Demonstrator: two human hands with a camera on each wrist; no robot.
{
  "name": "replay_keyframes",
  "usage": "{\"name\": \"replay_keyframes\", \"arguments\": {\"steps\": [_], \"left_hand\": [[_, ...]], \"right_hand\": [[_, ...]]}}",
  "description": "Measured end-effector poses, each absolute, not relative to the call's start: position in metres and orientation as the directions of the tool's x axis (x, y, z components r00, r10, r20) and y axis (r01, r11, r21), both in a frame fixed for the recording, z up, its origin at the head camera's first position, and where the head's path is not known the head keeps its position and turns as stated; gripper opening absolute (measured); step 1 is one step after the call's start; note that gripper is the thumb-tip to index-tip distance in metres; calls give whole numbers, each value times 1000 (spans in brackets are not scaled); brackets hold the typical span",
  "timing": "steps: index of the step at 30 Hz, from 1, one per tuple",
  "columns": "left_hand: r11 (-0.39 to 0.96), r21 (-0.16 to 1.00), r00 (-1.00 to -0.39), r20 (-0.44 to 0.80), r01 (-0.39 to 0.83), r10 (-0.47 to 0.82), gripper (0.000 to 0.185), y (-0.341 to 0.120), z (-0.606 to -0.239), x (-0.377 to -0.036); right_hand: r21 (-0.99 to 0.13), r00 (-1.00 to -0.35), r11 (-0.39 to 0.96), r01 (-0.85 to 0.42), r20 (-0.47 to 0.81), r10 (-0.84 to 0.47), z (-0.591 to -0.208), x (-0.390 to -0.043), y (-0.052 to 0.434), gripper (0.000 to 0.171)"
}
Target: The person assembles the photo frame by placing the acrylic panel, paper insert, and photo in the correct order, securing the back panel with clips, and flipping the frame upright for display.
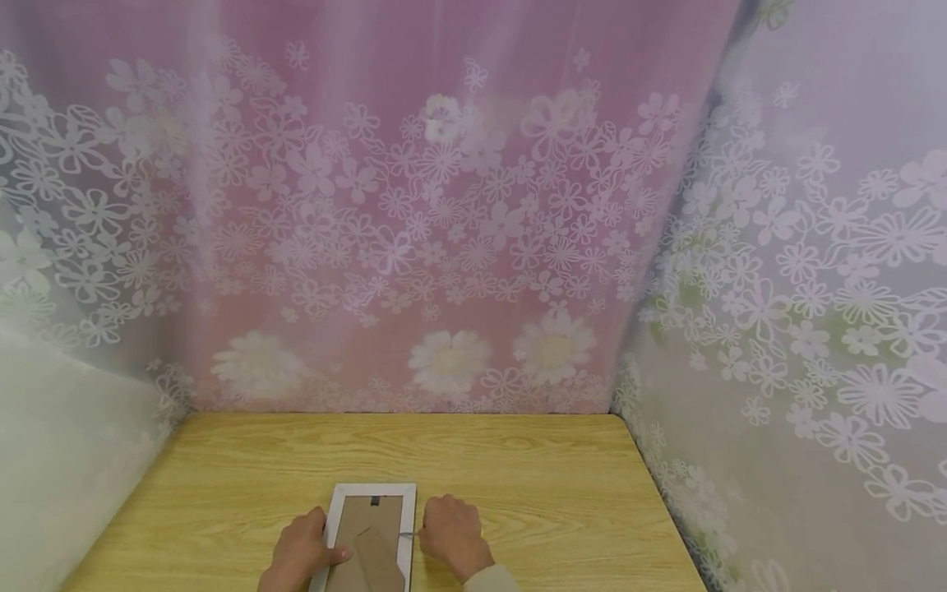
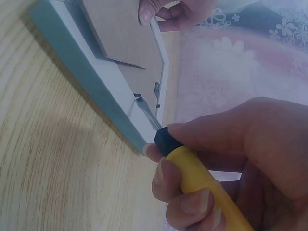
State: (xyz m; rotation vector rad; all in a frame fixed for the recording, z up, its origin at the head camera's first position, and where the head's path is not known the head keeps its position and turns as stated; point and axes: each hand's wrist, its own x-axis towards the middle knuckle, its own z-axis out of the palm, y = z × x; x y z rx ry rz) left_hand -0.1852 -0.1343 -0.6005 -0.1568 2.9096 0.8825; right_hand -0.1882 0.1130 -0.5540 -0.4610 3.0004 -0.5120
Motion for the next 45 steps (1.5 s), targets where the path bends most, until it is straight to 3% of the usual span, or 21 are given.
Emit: {"name": "replay_keyframes", "arguments": {"steps": [24, 45], "left_hand": [[830, 541, -988, -135, -134, -71, 55, -133, -597, -184], [847, 522, -993, -103, -103, -58, 56, -133, -598, -184]], "right_hand": [[-329, -948, 897, -296, -18, -319, -552, -189, 112, 60], [-215, -952, 931, -295, -17, -305, -545, -190, 105, 64]]}}
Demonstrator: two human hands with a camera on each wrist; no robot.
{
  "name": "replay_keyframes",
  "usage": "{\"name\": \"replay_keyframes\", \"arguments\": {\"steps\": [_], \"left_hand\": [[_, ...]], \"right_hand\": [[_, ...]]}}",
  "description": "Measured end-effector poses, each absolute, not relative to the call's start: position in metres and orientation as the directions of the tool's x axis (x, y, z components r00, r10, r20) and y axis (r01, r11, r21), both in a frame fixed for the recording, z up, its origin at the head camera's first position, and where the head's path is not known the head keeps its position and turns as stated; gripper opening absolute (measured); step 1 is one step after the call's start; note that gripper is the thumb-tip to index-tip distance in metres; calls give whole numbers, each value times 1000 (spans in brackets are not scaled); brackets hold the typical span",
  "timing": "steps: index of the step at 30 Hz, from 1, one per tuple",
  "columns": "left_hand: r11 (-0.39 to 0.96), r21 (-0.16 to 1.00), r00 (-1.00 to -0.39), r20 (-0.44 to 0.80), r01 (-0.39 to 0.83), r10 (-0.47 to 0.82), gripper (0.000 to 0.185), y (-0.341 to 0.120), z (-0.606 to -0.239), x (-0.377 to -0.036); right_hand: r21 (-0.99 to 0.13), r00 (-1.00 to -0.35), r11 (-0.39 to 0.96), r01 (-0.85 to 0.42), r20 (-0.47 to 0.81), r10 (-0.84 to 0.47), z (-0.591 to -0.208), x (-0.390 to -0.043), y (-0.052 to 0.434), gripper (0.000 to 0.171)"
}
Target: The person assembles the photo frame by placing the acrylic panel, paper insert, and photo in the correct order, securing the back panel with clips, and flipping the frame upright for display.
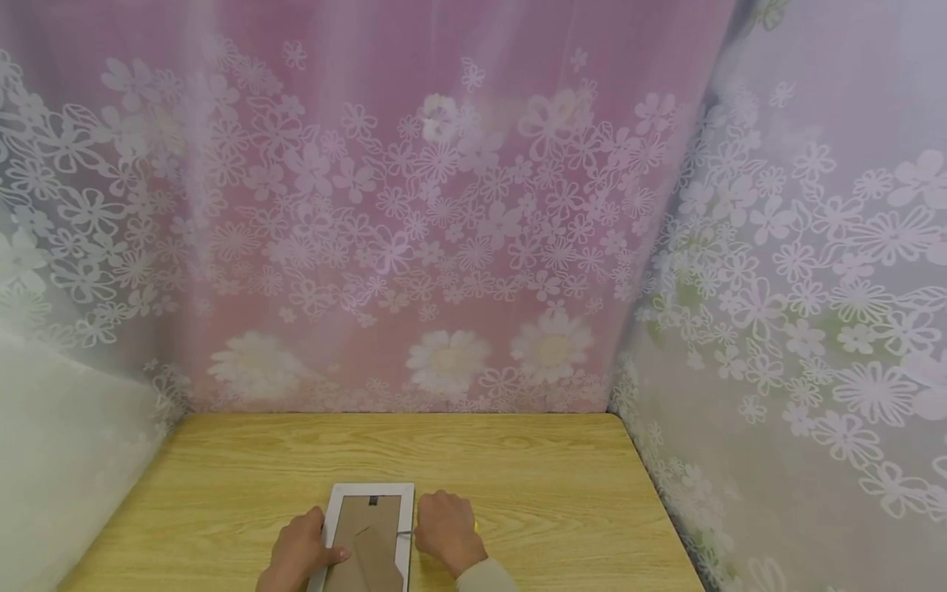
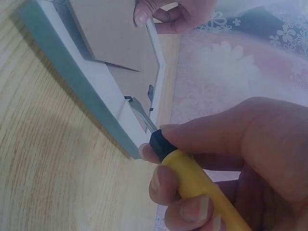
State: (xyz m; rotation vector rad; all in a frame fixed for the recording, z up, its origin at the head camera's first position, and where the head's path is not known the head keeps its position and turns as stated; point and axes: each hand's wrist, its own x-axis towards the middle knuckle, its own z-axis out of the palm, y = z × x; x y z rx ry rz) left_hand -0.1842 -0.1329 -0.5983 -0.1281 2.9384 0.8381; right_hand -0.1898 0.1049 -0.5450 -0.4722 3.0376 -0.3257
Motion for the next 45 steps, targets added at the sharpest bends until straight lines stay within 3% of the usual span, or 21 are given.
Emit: {"name": "replay_keyframes", "arguments": {"steps": [11, 29, 45], "left_hand": [[840, 523, -985, -157, -148, -75, 56, -133, -597, -186], [840, 530, -991, -124, -116, -58, 57, -134, -596, -186], [847, 525, -996, -77, -85, -52, 60, -134, -599, -187]], "right_hand": [[-104, -943, 937, -332, 28, -331, -545, -192, 102, 57], [-73, -938, 936, -344, -9, -346, -535, -195, 96, 60], [-37, -946, 947, -320, -47, -322, -530, -197, 91, 51]]}}
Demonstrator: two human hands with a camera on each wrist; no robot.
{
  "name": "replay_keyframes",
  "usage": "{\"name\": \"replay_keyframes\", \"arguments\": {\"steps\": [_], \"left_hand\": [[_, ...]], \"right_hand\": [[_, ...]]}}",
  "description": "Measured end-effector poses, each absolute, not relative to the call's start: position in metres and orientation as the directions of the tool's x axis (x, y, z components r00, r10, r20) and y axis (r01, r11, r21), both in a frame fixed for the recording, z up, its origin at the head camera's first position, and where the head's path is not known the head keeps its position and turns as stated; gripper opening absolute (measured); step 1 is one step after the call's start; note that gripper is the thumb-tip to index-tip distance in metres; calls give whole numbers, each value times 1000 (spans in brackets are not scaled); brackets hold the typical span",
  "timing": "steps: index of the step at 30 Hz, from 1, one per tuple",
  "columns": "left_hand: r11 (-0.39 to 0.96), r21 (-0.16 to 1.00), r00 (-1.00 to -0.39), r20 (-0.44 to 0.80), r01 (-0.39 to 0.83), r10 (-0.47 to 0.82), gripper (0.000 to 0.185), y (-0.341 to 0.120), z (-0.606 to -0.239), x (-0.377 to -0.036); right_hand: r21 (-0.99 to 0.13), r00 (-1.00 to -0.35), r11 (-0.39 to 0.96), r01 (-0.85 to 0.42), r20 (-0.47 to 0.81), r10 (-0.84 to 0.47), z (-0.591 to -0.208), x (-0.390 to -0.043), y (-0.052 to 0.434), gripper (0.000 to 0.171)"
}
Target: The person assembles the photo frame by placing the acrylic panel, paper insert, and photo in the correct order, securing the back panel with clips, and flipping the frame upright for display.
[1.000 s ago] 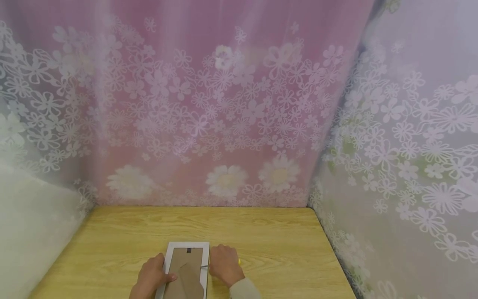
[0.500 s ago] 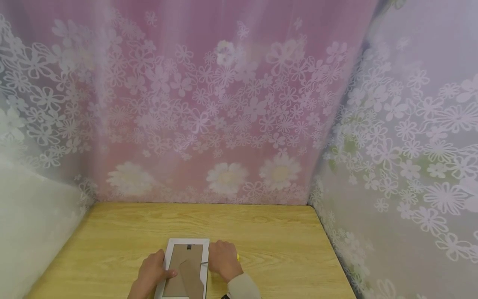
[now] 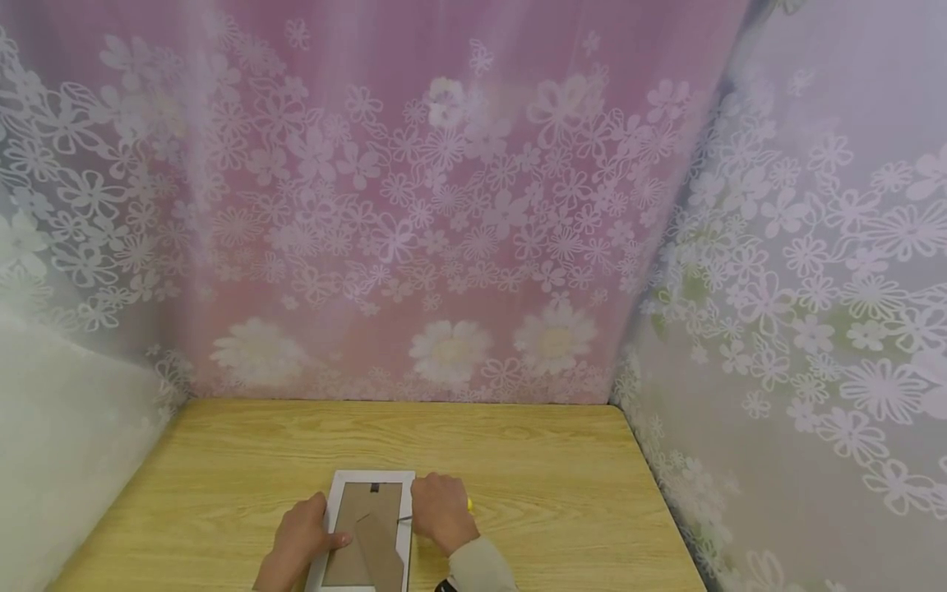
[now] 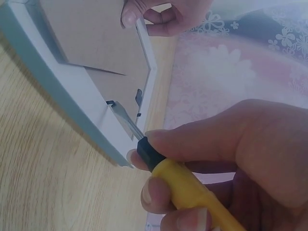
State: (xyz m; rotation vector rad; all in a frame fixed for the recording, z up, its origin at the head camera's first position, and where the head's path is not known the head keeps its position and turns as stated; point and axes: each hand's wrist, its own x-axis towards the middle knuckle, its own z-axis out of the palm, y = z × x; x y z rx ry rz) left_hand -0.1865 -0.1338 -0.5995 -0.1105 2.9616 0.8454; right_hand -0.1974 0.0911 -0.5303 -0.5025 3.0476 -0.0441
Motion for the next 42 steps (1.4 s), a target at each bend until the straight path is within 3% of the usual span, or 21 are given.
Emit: {"name": "replay_keyframes", "arguments": {"steps": [8, 14, 26, 34, 42], "left_hand": [[847, 524, -995, -77, -89, -57, 59, -134, -598, -187], [849, 522, -996, -72, -83, -53, 58, -134, -596, -187], [852, 516, -995, -84, -92, -56, 59, -135, -595, -187], [843, 525, -991, -122, -114, -58, 57, -135, -599, -187], [851, 515, -993, -98, -106, -65, 58, -135, -602, -187]], "right_hand": [[-33, -945, 946, -323, -52, -324, -532, -200, 86, 42], [48, -942, 941, -335, -31, -334, -535, -203, 82, 28], [108, -935, 929, -355, -39, -353, -536, -206, 78, 24], [-41, -940, 945, -325, -94, -327, -537, -203, 89, 50], [-86, -932, 929, -359, -23, -362, -535, -201, 92, 55]]}}
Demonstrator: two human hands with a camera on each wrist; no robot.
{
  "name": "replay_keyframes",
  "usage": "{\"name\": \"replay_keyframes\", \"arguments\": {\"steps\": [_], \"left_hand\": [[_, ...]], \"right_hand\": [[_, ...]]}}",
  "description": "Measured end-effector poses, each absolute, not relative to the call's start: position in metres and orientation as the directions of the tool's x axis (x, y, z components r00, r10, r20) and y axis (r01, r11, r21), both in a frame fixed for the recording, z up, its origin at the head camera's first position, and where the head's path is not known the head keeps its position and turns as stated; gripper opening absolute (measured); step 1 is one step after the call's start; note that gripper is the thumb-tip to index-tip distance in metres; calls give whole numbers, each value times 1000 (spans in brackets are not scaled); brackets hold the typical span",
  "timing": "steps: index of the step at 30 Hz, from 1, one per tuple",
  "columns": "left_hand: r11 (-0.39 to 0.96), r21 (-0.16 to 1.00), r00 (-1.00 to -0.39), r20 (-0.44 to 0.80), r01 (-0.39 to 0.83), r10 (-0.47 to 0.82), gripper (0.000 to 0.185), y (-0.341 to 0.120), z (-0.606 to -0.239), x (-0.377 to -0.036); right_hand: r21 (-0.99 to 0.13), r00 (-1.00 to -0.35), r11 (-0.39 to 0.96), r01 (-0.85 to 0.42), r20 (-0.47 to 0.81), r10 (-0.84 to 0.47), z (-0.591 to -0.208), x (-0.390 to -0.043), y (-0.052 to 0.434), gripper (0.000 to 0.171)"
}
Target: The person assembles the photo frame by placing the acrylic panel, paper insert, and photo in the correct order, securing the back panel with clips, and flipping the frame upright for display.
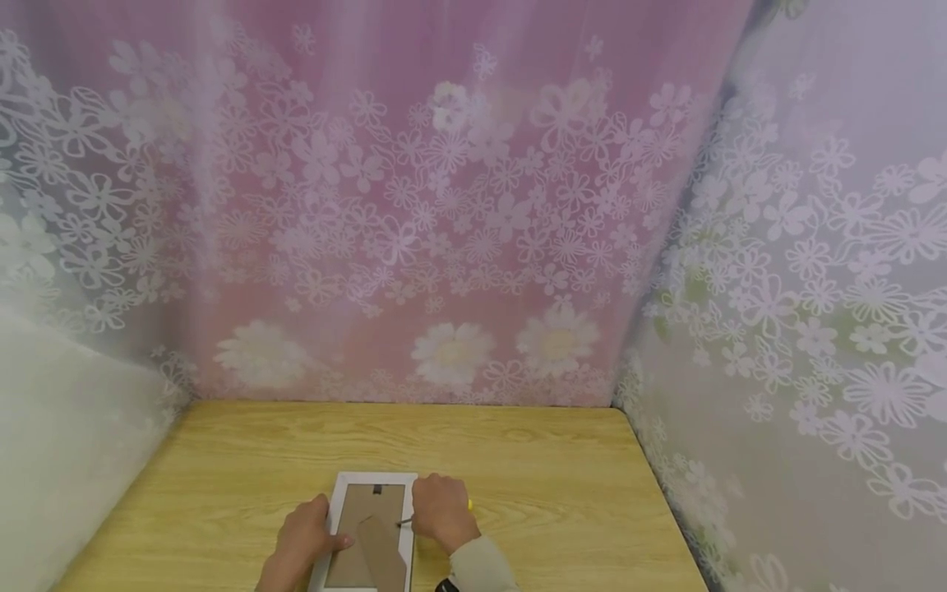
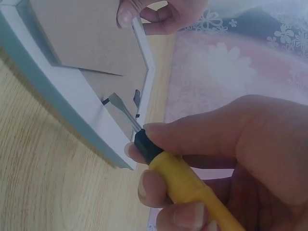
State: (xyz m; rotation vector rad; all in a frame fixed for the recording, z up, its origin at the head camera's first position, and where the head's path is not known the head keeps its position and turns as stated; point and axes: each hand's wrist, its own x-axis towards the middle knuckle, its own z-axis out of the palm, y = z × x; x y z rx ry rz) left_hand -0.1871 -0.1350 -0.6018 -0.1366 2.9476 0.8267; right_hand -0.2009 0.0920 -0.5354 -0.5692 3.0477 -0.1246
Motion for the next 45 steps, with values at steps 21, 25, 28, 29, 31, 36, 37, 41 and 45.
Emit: {"name": "replay_keyframes", "arguments": {"steps": [21, 25, 28, 29, 31, 36, 37, 41, 45], "left_hand": [[847, 519, -992, -99, -114, -73, 57, -133, -597, -185], [842, 527, -992, -101, -113, -70, 56, -133, -597, -184], [840, 532, -993, -98, -109, -67, 56, -134, -597, -184], [840, 532, -993, -95, -107, -67, 57, -134, -597, -184], [841, 530, -994, -90, -104, -66, 57, -134, -596, -183], [843, 528, -993, -89, -108, -71, 58, -134, -596, -183], [843, 527, -993, -89, -108, -71, 58, -134, -596, -183], [843, 526, -993, -94, -113, -74, 58, -133, -595, -184], [842, 527, -993, -94, -112, -74, 58, -133, -595, -184]], "right_hand": [[-55, -941, 939, -338, -6, -339, -535, -199, 92, 54], [-19, -939, 939, -344, -19, -344, -534, -201, 88, 48], [11, -940, 940, -340, -42, -340, -535, -202, 86, 41], [15, -940, 941, -337, -52, -336, -535, -203, 85, 38], [19, -941, 943, -333, -64, -331, -535, -203, 83, 35], [48, -938, 938, -344, -62, -341, -534, -203, 81, 32], [58, -937, 936, -348, -59, -344, -534, -204, 80, 32], [87, -935, 931, -354, -50, -351, -532, -205, 78, 30], [110, -936, 930, -351, -55, -347, -532, -206, 75, 25]]}}
